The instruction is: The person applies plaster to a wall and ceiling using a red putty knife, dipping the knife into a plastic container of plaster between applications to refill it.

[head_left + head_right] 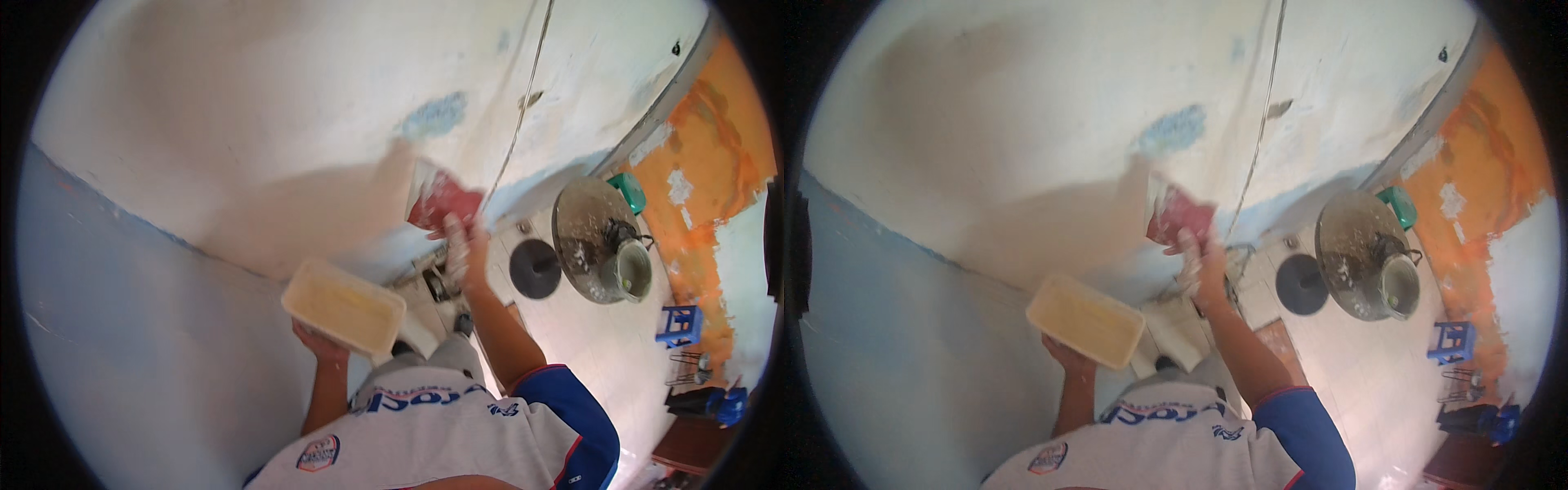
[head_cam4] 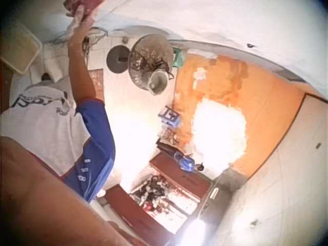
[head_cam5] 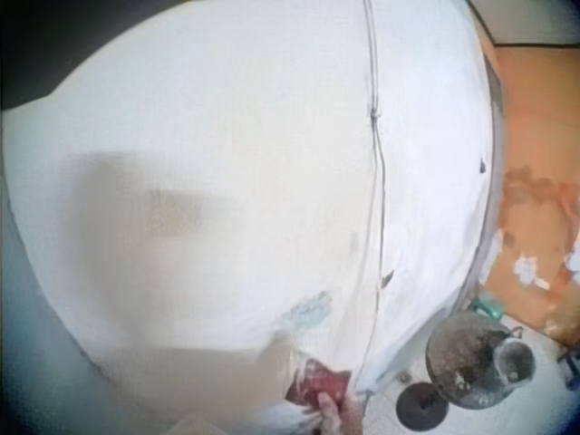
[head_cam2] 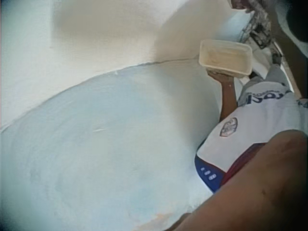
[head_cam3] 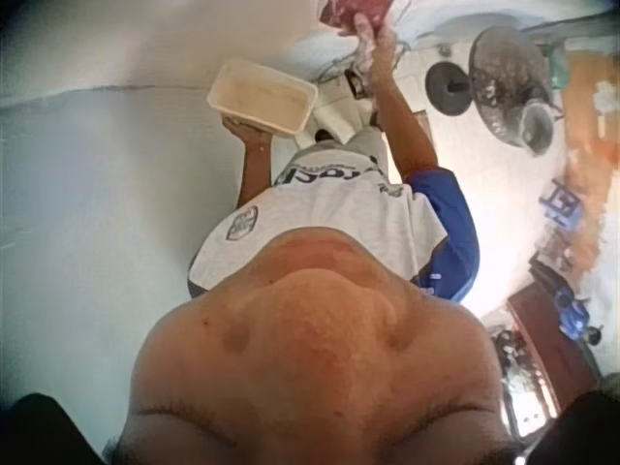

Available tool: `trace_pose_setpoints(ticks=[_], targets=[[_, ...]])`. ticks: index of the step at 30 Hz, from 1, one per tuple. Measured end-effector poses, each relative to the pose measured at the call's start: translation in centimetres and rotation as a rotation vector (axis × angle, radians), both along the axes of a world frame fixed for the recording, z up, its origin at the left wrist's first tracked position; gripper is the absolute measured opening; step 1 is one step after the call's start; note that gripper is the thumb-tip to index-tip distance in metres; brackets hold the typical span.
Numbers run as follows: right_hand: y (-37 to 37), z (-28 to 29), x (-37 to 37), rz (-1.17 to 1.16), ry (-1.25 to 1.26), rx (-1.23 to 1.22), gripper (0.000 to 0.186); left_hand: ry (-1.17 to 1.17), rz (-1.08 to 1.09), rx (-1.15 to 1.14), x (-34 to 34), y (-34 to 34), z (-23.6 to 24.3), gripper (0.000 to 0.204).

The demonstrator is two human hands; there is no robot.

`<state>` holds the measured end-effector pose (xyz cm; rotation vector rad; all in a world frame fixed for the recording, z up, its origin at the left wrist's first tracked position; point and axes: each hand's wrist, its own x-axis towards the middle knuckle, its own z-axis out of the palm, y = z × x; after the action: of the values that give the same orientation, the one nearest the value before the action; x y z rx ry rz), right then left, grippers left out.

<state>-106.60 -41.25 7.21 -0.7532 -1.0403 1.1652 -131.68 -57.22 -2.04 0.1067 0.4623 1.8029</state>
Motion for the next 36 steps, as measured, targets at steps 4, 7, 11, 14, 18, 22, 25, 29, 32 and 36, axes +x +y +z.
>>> trace_pose_setpoints(ticks=[4,7,11,14,18,22,25,29,32,36], targets=[[-2.9,6.3,4.7,0.1,0.284,-0.043,0.037,0.041,-0.032,0.135,3.1,3.5,3.9,0.07],[-4.7,8.8,6.8,0.116,0.345,-0.074,0.037,0.069,-0.028,0.154,5.6,6.3,4.9,0.07],[-6.0,10.6,9.2,0.057,0.139,0.014,0.041,0.161,-0.032,0.186,9.0,8.8,6.3,0.075],[-7.6,11.5,11.5,0.004,-0.179,0.042,0.029,0.13,-0.002,0.188,12.0,9.6,7.8,0.078],[-8.1,11.5,13.5,-0.027,-0.625,0.343,0.024,0.858,0.417,0.168,14.8,12.0,5.9,0.076],[-7.6,10.7,15.7,0.069,-0.866,0.453,0.031,0.248,0.2,0.025,19.0,11.8,9.0,0.072],[-6.5,10.5,17.2,0.138,-0.891,0.45,0.03,0.198,0.188,-0.088,21.5,12.4,9.3,0.072],[-5.4,10.5,20.5,0.237,-0.901,0.451,0.027,0.252,0.24,-0.13,23.4,12.7,7.5,0.073],[-5.8,9.9,23.0,0.268,-0.917,0.48,0.026,0.196,0.176,-0.195,25.0,12.2,7.4,0.074],[-5.9,9.2,25.9,0.286,-0.934,0.496,0.025,0.206,0.226,-0.213,26.7,12.0,6.3,0.075]])
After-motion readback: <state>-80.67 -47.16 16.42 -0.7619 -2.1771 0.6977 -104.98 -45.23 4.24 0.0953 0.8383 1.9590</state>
